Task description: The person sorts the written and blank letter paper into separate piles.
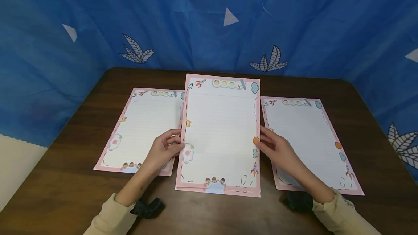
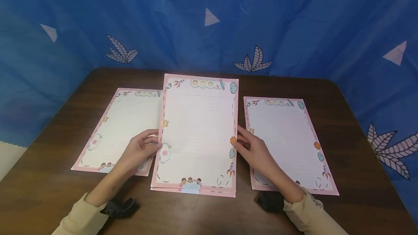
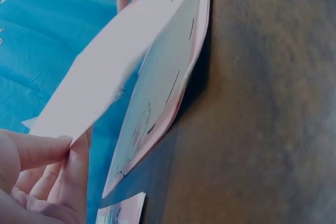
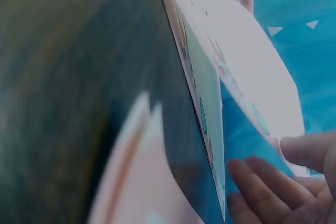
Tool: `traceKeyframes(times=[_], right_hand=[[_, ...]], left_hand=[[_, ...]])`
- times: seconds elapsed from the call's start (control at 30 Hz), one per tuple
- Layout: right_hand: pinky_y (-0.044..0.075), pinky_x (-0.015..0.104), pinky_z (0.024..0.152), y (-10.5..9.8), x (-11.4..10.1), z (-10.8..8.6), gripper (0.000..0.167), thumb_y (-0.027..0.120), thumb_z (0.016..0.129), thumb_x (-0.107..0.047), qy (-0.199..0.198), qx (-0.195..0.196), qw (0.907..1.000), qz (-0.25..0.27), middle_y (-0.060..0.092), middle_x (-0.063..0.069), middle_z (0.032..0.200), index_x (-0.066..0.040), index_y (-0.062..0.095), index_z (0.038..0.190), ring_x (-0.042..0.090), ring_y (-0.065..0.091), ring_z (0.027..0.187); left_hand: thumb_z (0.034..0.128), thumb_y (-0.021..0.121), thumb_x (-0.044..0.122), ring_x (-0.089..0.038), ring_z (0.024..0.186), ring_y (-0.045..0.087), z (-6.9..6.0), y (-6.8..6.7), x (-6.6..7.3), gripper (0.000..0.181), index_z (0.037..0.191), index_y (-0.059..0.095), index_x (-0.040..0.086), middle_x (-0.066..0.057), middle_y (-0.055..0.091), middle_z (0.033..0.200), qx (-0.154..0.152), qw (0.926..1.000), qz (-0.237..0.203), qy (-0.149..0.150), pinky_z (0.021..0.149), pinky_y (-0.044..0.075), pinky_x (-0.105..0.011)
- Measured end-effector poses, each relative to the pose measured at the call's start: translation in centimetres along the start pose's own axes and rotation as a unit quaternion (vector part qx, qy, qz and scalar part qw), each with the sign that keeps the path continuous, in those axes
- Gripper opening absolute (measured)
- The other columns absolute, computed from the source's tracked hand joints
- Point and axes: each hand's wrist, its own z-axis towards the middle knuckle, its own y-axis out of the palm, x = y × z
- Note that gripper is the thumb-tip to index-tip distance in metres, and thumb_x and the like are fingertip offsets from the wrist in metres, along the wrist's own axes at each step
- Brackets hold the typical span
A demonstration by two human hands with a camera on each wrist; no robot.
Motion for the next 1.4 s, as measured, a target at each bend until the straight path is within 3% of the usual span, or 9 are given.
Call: traceKeyframes(times=[0.1, 0.23, 0.37, 0.5, 0.73, 0.87, 1.07, 1.17, 1.4], right_hand=[[0.054, 0.029, 0.07, 0.1, -0.2, 0.0, 0.053, 0.062, 0.09, -0.006, 0.005, 0.027, 0.9991, 0.032, 0.066, 0.018, 0.1, 0.008, 0.04, 0.136, 0.021, 0.066, 0.081], [0.054, 0.027, 0.06, 0.1, -0.5, 0.0, 0.047, 0.061, 0.089, 0.001, 0.019, 0.047, 0.9962, 0.071, 0.066, 0.019, 0.092, 0.011, 0.044, 0.132, 0.017, 0.065, 0.066], [0.054, 0.028, 0.058, 0.1, -0.4, 0.0, 0.037, 0.06, 0.089, 0.002, 0.03, 0.055, 0.9927, 0.103, 0.065, 0.02, 0.089, 0.013, 0.051, 0.124, 0.016, 0.064, 0.062], [0.054, 0.028, 0.06, -0.1, -0.5, 0.0, 0.026, 0.061, 0.091, -0.006, 0.058, 0.068, 0.9871, 0.132, 0.067, 0.017, 0.089, 0.011, 0.059, 0.111, 0.016, 0.064, 0.064], [0.054, 0.027, 0.063, -1.6, -1.2, -0.3, 0.03, 0.061, 0.092, -0.014, 0.09, 0.093, 0.98, 0.151, 0.068, 0.008, 0.09, 0.011, 0.059, 0.107, 0.013, 0.063, 0.068], [0.054, 0.026, 0.065, -3.1, 0.0, -0.4, 0.035, 0.062, 0.092, -0.022, 0.085, 0.118, 0.981, 0.128, 0.068, 0.005, 0.09, 0.008, 0.06, 0.11, 0.014, 0.064, 0.07], [0.053, 0.025, 0.066, -5.8, 5.2, -0.8, 0.049, 0.063, 0.085, -0.045, 0.101, 0.146, 0.9757, 0.129, 0.068, 0.0, 0.094, -0.005, 0.062, 0.112, 0.014, 0.065, 0.075], [0.054, 0.026, 0.066, -7.4, 6.6, -1.4, 0.054, 0.066, 0.083, -0.046, 0.105, 0.15, 0.9701, 0.159, 0.069, 0.001, 0.095, -0.002, 0.061, 0.113, 0.015, 0.065, 0.075], [0.052, 0.02, 0.065, -11.3, 7.4, -3.4, 0.032, 0.064, 0.089, -0.027, 0.104, 0.156, 0.9617, 0.2, 0.069, -0.006, 0.097, -0.007, 0.063, 0.113, 0.01, 0.065, 0.075]], left_hand=[[0.0864, 0.06, -0.007, -0.021, 0.081, 0.066, 0.0, 0.1, 0.1, 0.045, 0.129, 0.046, -0.007, -0.02, 0.062, 0.095, -0.001, 1.0, -0.003, 0.004, 0.073, 0.053, -0.032], [0.0861, 0.062, -0.006, -0.023, 0.082, 0.066, -0.2, 0.2, 0.2, 0.045, 0.129, 0.047, -0.007, -0.02, 0.061, 0.094, 0.006, 0.9999, 0.008, 0.012, 0.072, 0.053, -0.033], [0.086, 0.063, -0.005, -0.022, 0.081, 0.067, -0.3, 0.2, 0.3, 0.044, 0.127, 0.049, -0.008, -0.02, 0.061, 0.092, 0.014, 0.9996, 0.016, 0.018, 0.071, 0.054, -0.033], [0.0857, 0.064, -0.003, -0.02, 0.079, 0.067, -0.2, 0.4, 0.7, 0.037, 0.12, 0.053, -0.01, -0.019, 0.06, 0.091, 0.027, 0.9994, 0.014, 0.014, 0.069, 0.054, -0.033], [0.0856, 0.067, 0.003, -0.017, 0.071, 0.066, 0.0, 1.3, 2.3, 0.023, 0.103, 0.059, -0.011, -0.016, 0.06, 0.085, 0.028, 0.9993, 0.017, 0.016, 0.068, 0.054, -0.034], [0.0862, 0.066, 0.003, -0.019, 0.069, 0.065, 0.6, 2.5, 3.5, 0.019, 0.1, 0.06, -0.009, -0.015, 0.062, 0.083, 0.003, 0.9993, 0.029, 0.025, 0.067, 0.055, -0.034], [0.0859, 0.066, 0.003, -0.022, 0.07, 0.066, 2.0, 4.9, 4.9, 0.014, 0.095, 0.062, -0.007, -0.013, 0.065, 0.081, -0.037, 0.9985, 0.034, 0.02, 0.066, 0.055, -0.034], [0.0854, 0.067, 0.004, -0.021, 0.067, 0.066, 2.7, 6.3, 5.4, 0.012, 0.092, 0.064, -0.005, -0.011, 0.066, 0.079, -0.054, 0.9972, 0.047, 0.023, 0.065, 0.055, -0.033], [0.0851, 0.068, 0.005, -0.024, 0.066, 0.066, 4.4, 10.0, 5.8, 0.01, 0.089, 0.064, -0.004, -0.01, 0.066, 0.075, -0.106, 0.9926, 0.044, 0.041, 0.063, 0.055, -0.032]])
